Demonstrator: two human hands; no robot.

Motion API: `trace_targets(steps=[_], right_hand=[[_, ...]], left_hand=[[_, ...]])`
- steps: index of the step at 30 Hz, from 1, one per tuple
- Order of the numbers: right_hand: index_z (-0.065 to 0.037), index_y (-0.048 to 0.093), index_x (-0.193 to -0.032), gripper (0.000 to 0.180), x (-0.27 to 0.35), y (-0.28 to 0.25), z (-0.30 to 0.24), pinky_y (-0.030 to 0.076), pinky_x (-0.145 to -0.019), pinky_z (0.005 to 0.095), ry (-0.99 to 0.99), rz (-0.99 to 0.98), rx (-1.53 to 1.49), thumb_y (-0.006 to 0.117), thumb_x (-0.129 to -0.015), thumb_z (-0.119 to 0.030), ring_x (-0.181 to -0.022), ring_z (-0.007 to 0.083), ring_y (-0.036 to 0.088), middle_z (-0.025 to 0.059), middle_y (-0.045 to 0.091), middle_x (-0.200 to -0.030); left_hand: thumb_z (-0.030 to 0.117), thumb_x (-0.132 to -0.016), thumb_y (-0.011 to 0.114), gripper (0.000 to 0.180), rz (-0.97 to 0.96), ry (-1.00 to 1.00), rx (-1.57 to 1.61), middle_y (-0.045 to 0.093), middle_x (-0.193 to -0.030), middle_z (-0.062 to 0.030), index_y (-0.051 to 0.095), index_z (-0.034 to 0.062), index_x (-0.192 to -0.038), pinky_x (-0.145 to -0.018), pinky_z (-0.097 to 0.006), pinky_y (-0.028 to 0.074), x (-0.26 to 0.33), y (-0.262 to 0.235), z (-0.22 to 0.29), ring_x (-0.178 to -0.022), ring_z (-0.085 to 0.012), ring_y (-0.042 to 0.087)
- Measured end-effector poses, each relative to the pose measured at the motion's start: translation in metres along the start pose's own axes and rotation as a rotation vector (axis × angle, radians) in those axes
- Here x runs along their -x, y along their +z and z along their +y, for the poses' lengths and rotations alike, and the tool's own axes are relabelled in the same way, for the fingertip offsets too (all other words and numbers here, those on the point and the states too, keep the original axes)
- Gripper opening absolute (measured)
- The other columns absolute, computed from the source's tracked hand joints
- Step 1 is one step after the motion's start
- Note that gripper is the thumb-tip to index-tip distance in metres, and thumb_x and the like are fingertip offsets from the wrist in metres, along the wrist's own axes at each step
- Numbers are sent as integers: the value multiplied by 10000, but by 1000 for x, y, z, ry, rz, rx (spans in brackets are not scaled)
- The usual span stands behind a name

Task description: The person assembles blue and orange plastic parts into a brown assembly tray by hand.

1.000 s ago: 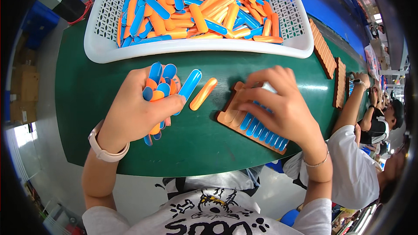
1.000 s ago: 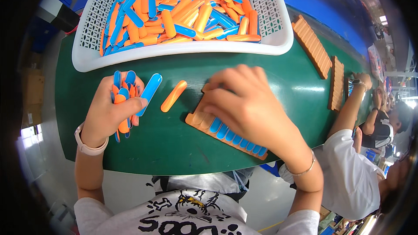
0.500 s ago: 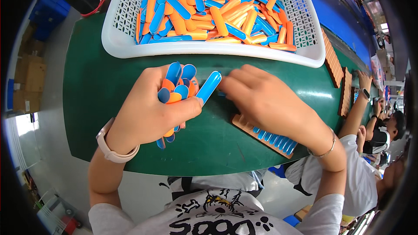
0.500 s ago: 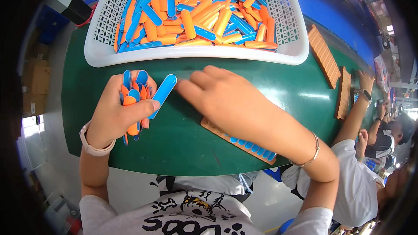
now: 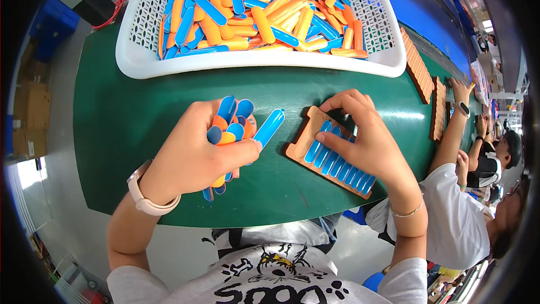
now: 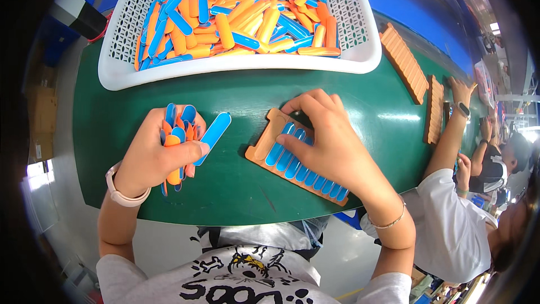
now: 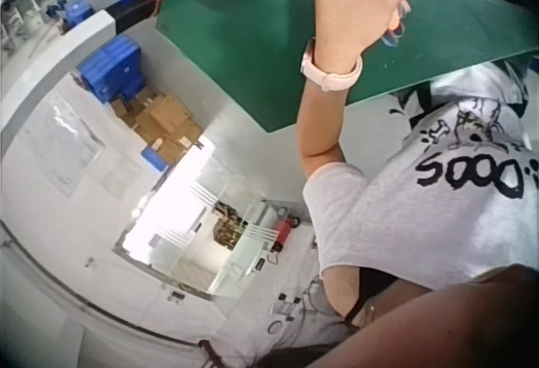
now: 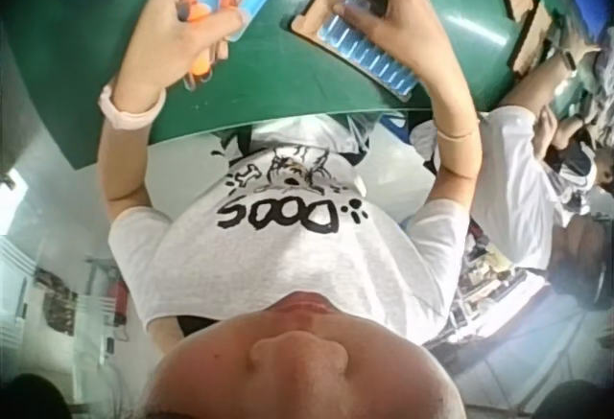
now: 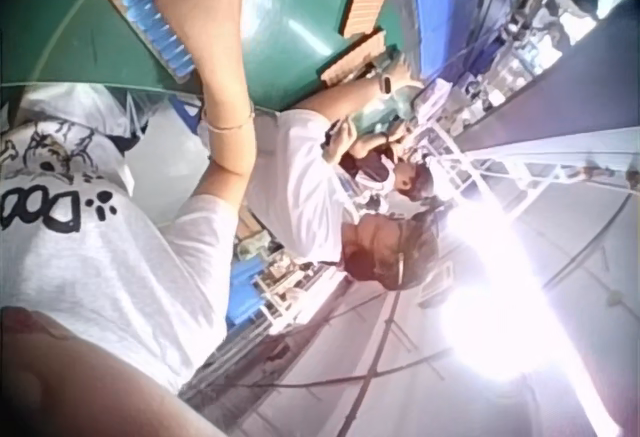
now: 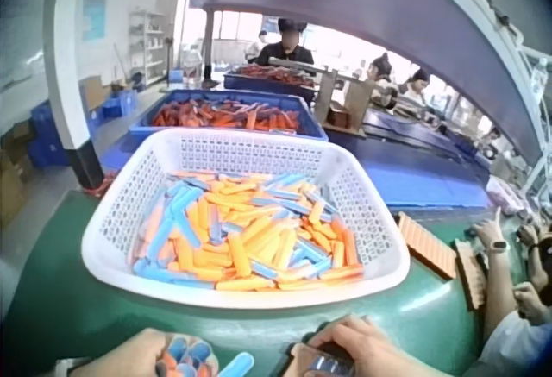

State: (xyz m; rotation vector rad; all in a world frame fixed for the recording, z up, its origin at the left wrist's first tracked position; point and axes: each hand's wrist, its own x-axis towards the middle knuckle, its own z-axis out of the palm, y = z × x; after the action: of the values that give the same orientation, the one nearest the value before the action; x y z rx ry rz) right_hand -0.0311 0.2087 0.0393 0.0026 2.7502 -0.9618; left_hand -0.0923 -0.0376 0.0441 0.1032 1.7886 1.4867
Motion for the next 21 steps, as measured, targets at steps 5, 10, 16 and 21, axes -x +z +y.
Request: trace_targets(steps=[5, 10, 16, 21], right_hand=[[-42, 598, -1092, 370, 3, -2, -11, 458, -787, 321, -339, 107, -89, 728, -747, -64, -906, 221, 554, 86, 591, -988], [7, 623, -1094, 270, 11, 22, -30, 479, -650, 228, -252, -114, -710, 673, -829, -18, -762, 89, 597, 53, 609, -844], [23, 654, -978, 157, 5, 15, -21, 490, -687, 214, 81, -76, -768, 656, -874, -96, -750, 55, 601, 20, 652, -808], [2, 655, -883, 203, -21, -5, 6, 482, -628, 266, 188, 59, -319, 751, -757, -125, -651, 109, 576, 46, 631, -726]], left_hand=[[79, -715, 708, 209, -143, -83, 97, 560, -652, -59, 546, 5, -824, -439, -246, 461, 0, 0, 3, -469, -121, 562], [95, -729, 703, 198, -380, -143, 315, 566, -657, -43, 560, 4, -831, -448, -241, 459, 1, 6, -7, -487, -113, 568], [70, -777, 681, 141, -220, -9, 121, 568, -633, -44, 552, 19, -803, -453, -238, 460, 5, 16, -8, -489, -104, 570], [84, -786, 671, 157, -158, 4, 181, 561, -594, -44, 524, 29, -776, -439, -239, 451, 4, 11, -5, -465, -112, 564]])
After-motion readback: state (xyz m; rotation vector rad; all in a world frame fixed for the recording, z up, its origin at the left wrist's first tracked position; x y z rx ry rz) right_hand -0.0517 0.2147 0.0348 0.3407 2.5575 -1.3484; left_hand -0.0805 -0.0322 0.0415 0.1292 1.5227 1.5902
